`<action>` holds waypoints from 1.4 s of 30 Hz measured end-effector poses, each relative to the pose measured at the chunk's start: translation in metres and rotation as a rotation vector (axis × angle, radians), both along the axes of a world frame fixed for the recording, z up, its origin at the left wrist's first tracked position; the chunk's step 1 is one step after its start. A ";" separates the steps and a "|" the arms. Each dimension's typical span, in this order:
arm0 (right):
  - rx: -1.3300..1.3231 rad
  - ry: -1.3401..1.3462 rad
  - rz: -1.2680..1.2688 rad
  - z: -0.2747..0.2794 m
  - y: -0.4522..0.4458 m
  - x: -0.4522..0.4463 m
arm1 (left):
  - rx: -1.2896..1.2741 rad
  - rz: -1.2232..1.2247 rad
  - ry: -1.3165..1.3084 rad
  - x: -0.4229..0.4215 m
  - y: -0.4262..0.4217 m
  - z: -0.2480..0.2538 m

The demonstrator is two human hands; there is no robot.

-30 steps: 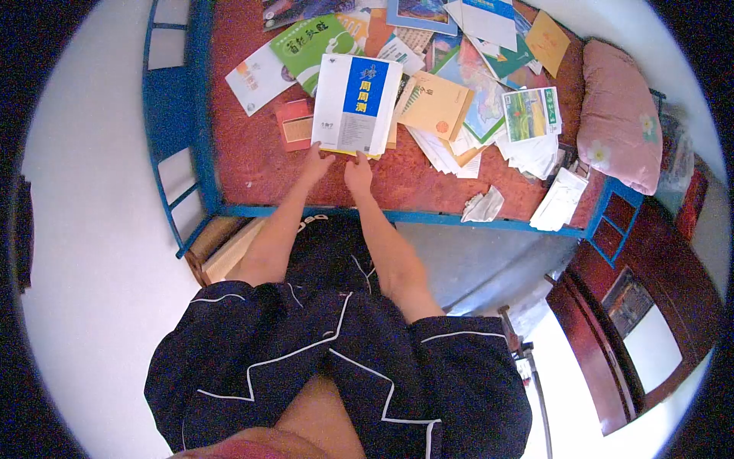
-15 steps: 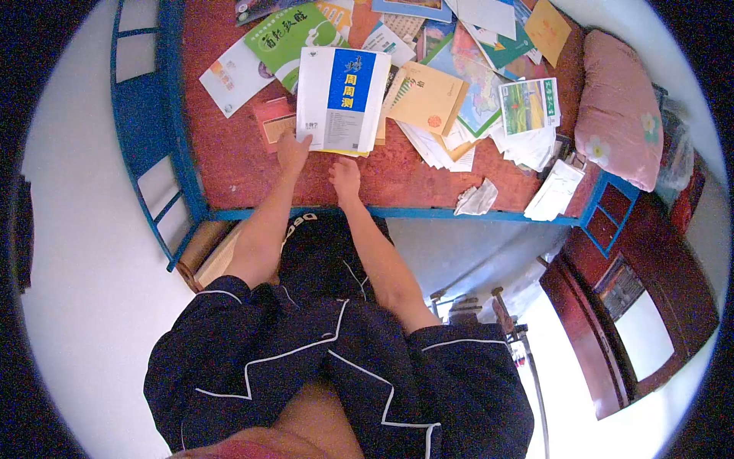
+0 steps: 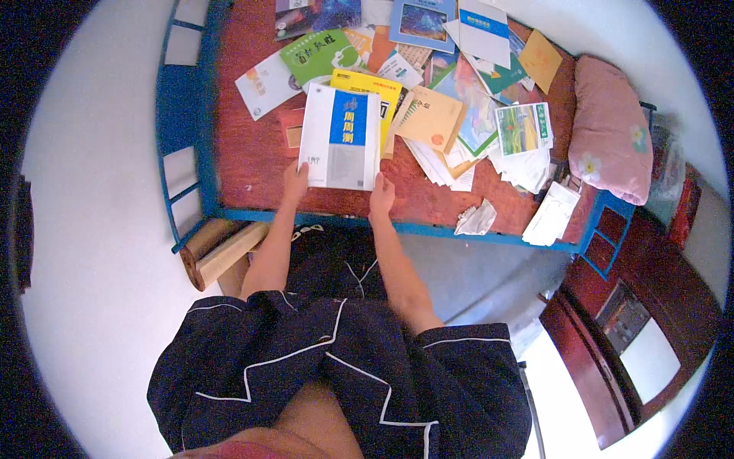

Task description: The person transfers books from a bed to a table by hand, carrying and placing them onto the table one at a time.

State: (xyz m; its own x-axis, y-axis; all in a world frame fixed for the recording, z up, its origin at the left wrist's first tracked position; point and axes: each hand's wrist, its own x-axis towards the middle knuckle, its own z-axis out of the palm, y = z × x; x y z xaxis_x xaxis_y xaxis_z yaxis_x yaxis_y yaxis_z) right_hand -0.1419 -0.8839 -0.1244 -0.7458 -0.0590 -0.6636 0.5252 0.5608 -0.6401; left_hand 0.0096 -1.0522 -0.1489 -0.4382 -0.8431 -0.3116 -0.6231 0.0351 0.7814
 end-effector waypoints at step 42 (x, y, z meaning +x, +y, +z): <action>-0.115 0.375 -1.156 0.168 0.417 0.278 | 0.299 -1.480 0.007 -0.038 0.421 0.151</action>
